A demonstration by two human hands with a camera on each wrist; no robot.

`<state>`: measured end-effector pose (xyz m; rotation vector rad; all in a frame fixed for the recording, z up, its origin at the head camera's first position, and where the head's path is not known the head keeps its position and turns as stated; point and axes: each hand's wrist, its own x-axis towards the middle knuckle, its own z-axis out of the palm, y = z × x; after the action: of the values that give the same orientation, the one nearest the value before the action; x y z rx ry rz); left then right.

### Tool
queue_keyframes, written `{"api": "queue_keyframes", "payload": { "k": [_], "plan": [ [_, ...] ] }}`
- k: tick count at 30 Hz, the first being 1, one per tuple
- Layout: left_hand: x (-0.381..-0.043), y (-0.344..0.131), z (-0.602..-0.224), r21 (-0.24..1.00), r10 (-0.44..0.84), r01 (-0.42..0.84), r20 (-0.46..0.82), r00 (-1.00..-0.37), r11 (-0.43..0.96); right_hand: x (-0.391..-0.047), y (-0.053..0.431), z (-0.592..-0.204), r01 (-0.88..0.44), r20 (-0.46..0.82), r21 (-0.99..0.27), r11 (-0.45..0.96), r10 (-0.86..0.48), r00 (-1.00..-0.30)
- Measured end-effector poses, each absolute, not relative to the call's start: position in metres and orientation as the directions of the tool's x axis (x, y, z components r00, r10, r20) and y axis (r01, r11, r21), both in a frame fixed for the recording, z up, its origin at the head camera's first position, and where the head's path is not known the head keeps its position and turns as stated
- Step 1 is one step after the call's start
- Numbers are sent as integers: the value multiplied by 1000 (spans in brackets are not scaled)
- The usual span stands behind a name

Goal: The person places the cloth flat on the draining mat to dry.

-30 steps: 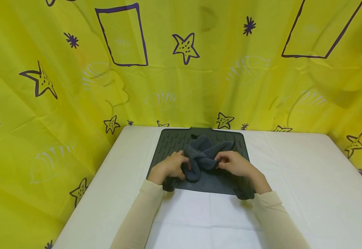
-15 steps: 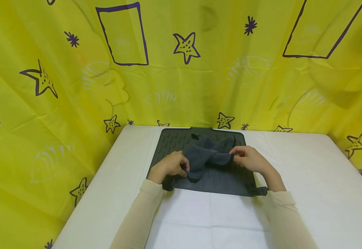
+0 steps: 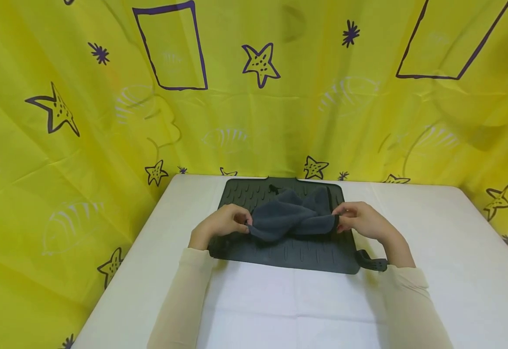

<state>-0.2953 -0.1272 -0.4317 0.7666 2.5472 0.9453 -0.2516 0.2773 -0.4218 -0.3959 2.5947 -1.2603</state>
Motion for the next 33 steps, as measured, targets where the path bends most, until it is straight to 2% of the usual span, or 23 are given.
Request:
{"api": "queue_keyframes", "payload": {
  "k": [8, 15, 26, 33],
  "plan": [
    [-300, -151, -430, 672, 530, 334, -103, -842, 661, -248, 291, -422, -115, -137, -822, 558, -390, -910],
    [-298, -151, -431, 674, 532, 282, -194, -825, 683, -247, 296, -424, -99, -213, -829, 551, -474, -855],
    [-298, -139, -436, 667, 536, 290, -194, -822, 686, -248, 292, -428, -99, -232, -830, 550, -499, -835],
    [-297, -138, -435, 688, 551, 277, -213, -807, 671, -252, 290, -434, -32, -292, -836, 547, -495, -818]
  ]
}}
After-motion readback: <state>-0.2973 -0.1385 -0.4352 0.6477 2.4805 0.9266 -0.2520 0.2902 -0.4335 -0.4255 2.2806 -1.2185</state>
